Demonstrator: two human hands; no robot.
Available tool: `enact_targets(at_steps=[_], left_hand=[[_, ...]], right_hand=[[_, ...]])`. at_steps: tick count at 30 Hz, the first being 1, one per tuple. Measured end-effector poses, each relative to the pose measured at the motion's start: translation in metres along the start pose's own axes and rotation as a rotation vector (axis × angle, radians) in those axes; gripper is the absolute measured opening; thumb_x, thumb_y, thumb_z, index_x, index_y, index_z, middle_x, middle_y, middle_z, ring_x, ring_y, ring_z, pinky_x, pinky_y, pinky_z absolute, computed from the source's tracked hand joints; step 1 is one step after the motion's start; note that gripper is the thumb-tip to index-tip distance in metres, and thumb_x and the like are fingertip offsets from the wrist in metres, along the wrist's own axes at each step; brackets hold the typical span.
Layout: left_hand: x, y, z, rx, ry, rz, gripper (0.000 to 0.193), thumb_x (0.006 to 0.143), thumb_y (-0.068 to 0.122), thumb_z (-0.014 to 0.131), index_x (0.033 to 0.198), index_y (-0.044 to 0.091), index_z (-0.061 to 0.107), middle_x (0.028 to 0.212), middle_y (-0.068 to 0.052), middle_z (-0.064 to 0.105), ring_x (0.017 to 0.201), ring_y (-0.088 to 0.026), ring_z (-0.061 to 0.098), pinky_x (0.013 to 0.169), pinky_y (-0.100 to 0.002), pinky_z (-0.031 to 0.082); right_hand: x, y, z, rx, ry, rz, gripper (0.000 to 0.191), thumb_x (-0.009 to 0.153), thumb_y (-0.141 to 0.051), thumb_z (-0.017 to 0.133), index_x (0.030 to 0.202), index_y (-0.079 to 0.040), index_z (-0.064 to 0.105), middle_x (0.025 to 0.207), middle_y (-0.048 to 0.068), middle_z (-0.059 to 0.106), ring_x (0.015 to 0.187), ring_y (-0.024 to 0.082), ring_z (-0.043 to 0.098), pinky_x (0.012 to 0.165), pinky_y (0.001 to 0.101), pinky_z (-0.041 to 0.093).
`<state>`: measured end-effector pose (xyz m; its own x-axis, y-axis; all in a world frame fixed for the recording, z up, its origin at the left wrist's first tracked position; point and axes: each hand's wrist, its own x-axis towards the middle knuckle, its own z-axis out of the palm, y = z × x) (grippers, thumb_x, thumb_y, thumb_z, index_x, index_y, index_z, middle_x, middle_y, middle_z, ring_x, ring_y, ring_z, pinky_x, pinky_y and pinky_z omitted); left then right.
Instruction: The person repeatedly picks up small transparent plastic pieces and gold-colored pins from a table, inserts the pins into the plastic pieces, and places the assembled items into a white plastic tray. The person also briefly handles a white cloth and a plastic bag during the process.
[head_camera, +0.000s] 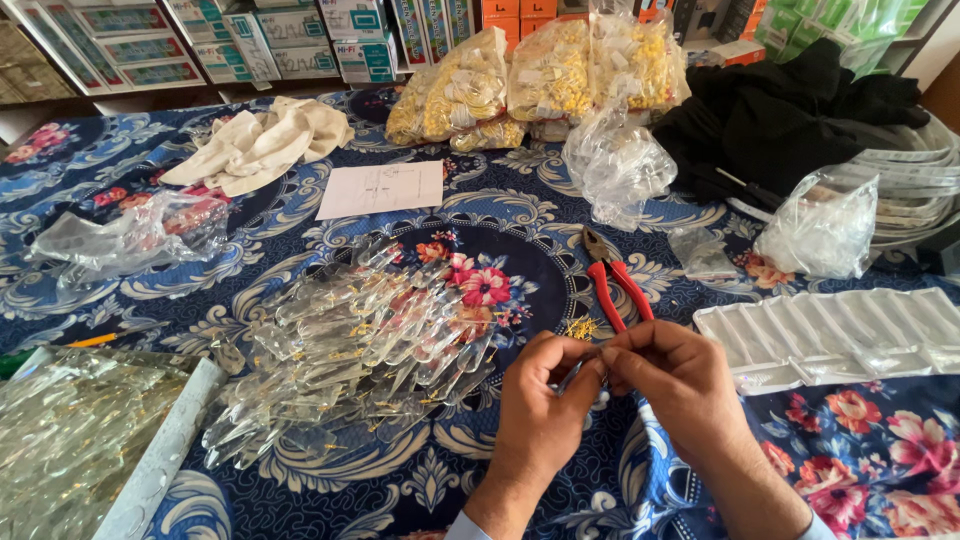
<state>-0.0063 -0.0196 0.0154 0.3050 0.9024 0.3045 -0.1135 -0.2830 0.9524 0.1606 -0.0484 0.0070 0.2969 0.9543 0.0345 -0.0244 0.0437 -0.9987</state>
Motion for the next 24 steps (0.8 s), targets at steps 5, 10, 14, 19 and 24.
enact_targets(at_steps=[5,10,14,19,24], left_hand=[[0.000,0.005,-0.003,0.098,-0.013,0.117,0.004,0.090,0.001,0.068,0.093,0.000,0.070,0.087,-0.005,0.062,0.074,-0.013,0.064,0.066,-0.027,0.052],[0.001,0.006,-0.008,0.164,-0.037,0.133,0.010,0.090,0.006,0.071,0.099,0.002,0.071,0.091,-0.007,0.067,0.079,-0.015,0.068,0.065,-0.029,0.054],[0.003,0.006,-0.013,0.180,-0.073,0.127,0.011,0.089,0.010,0.075,0.097,0.002,0.074,0.088,-0.007,0.070,0.076,-0.017,0.069,0.066,-0.030,0.053],[0.003,0.006,-0.014,0.195,-0.062,0.185,0.007,0.087,0.007,0.072,0.093,0.002,0.071,0.085,-0.007,0.069,0.075,-0.017,0.071,0.064,-0.030,0.055],[0.000,0.008,-0.012,0.249,-0.027,0.260,0.006,0.084,0.006,0.070,0.087,0.003,0.066,0.079,-0.008,0.065,0.067,-0.021,0.067,0.058,-0.034,0.051]], right_hand=[[0.001,0.001,0.002,0.013,-0.011,0.060,0.014,0.087,-0.003,0.072,0.096,0.008,0.073,0.082,0.013,0.075,0.069,0.016,0.067,0.063,0.0289,0.055],[0.001,0.002,-0.002,0.040,-0.032,0.034,0.014,0.088,-0.004,0.072,0.096,0.007,0.073,0.081,0.012,0.073,0.068,0.014,0.065,0.061,0.0278,0.053],[0.003,0.001,-0.005,0.077,-0.052,0.054,0.013,0.087,-0.003,0.071,0.095,0.007,0.073,0.082,0.012,0.075,0.067,0.014,0.065,0.061,0.0270,0.053],[0.002,0.001,-0.007,0.195,-0.111,0.090,0.011,0.086,-0.001,0.073,0.092,0.008,0.073,0.084,0.014,0.076,0.066,0.015,0.064,0.058,0.0274,0.051],[0.002,0.004,-0.008,0.224,-0.140,0.199,0.011,0.087,-0.003,0.071,0.092,0.007,0.073,0.080,0.012,0.074,0.063,0.016,0.064,0.058,0.0278,0.052]])
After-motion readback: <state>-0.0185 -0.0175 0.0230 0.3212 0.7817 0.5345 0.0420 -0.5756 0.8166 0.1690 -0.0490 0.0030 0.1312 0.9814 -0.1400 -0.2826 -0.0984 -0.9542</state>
